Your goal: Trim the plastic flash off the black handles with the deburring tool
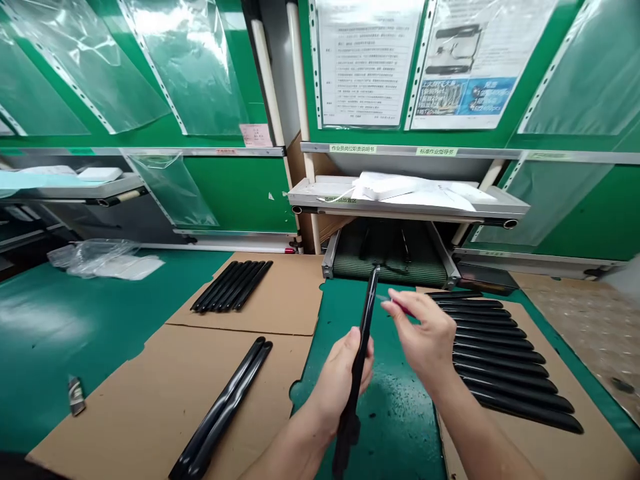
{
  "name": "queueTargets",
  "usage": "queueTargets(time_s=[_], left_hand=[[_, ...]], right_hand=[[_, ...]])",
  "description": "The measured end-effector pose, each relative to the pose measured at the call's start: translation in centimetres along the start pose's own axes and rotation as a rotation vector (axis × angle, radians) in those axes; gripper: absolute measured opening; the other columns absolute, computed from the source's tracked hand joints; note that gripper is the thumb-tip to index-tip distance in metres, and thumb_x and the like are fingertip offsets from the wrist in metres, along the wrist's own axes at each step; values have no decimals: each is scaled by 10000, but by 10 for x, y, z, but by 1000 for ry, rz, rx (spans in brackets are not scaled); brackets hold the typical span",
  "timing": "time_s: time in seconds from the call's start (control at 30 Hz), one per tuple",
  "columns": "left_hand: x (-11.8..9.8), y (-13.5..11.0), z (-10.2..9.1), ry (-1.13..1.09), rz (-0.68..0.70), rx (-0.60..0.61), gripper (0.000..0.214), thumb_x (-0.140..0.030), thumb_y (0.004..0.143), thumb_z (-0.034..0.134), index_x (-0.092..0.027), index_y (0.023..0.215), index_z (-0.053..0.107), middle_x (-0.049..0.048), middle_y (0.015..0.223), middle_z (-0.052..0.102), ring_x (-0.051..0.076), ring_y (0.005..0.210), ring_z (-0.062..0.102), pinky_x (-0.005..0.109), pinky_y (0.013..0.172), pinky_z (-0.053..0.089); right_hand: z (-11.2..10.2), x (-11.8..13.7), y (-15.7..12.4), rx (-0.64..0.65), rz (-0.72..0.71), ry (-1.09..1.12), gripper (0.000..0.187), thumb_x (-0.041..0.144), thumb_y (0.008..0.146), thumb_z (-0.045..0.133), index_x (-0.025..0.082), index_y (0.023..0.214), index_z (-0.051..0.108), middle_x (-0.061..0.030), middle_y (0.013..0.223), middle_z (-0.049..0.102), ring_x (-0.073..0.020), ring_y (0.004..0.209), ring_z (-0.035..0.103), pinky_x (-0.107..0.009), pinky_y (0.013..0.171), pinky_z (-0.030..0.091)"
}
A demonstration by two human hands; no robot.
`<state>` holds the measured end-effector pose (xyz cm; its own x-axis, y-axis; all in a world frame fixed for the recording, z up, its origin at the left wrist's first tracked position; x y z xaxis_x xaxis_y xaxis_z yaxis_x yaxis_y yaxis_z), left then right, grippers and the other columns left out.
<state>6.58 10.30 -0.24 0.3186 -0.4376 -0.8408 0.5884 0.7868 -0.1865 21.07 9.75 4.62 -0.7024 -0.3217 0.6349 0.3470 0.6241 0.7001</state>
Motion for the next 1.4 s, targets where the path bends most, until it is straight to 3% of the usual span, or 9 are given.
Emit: queueTargets(time_s=[0.17, 0.33, 0.5, 0.63, 0.77, 0.97, 1.17, 1.27, 1.4], left_hand=[[2, -8, 0, 28, -24, 104, 405, -562, 922, 452, -178, 802, 503, -109, 434, 261, 48, 363, 132, 192, 368, 127], [6, -6, -3, 5, -74, 173, 387, -547, 936, 415, -191, 803, 487, -111, 429, 249, 52, 348, 147, 195, 363, 124], [8, -5, -2, 207, -109, 278, 312, -492, 901, 512, -195, 808, 486, -91, 479, 334, 63, 377, 239, 201, 378, 188], [-4, 4, -12, 590, -9, 213, 274, -402, 831, 613, -194, 720, 473, -45, 592, 425, 96, 495, 391, 217, 459, 290], [-23, 7, -18, 779, 156, 204, 315, -386, 778, 670, -189, 667, 450, -39, 642, 385, 105, 585, 349, 229, 534, 278], [-21, 4, -7, 663, -15, 387, 340, -535, 909, 438, -196, 891, 454, -52, 654, 402, 95, 521, 353, 234, 496, 311], [-27, 18, -17, 1189, 367, 188, 161, -173, 763, 562, -194, 685, 423, -48, 628, 395, 101, 583, 342, 246, 538, 229], [-36, 20, -23, 1324, 626, 126, 221, -74, 704, 498, -195, 607, 341, -42, 580, 373, 105, 545, 310, 272, 528, 180], [-49, 19, -21, 1469, 965, 198, 250, -17, 662, 447, -204, 602, 292, -25, 569, 370, 134, 539, 300, 298, 550, 171]], right_hand=[[-14, -31, 41, -45, 160, -2, 345, 475, 912, 574, 183, 987, 743, -87, 916, 699, -223, 808, 633, -361, 779, 504], [-4, -36, 37, 263, 310, 205, 482, 580, 941, 459, 171, 961, 712, -13, 660, 575, -115, 506, 461, -245, 458, 365], [8, -24, 26, 453, 406, 386, 477, 598, 901, 520, 151, 951, 678, 53, 555, 364, -95, 467, 312, -234, 423, 252], [2, -3, 9, 535, 337, 341, 349, 514, 884, 593, 176, 852, 678, 35, 596, 453, -96, 499, 331, -245, 453, 259], [-10, 11, -1, 563, 160, 209, 266, 435, 933, 552, 214, 965, 697, -19, 846, 649, -119, 608, 502, -246, 542, 387], [-10, 4, 9, 600, 136, 207, 256, 421, 957, 534, 203, 990, 663, -9, 792, 633, -107, 563, 479, -244, 500, 367], [-9, 23, -9, 626, -112, 127, 106, 328, 947, 583, 239, 996, 610, 9, 859, 626, -124, 690, 536, -243, 604, 421], [-12, 28, -13, 625, -150, -34, 392, 509, 817, 720, 216, 1012, 546, 3, 864, 598, -150, 713, 528, -275, 616, 411], [-6, 33, -12, 892, -168, -159, 529, 679, 711, 717, 217, 863, 508, 20, 811, 577, -164, 718, 512, -283, 610, 352]])
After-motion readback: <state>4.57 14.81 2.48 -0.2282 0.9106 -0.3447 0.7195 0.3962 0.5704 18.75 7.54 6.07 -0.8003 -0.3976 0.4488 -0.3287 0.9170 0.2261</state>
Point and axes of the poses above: each hand's wrist, its own y-axis towards the middle knuckle, its own z-axis out of the palm, x = y × z, the point moved 5 cm from there along y, towards the middle knuckle
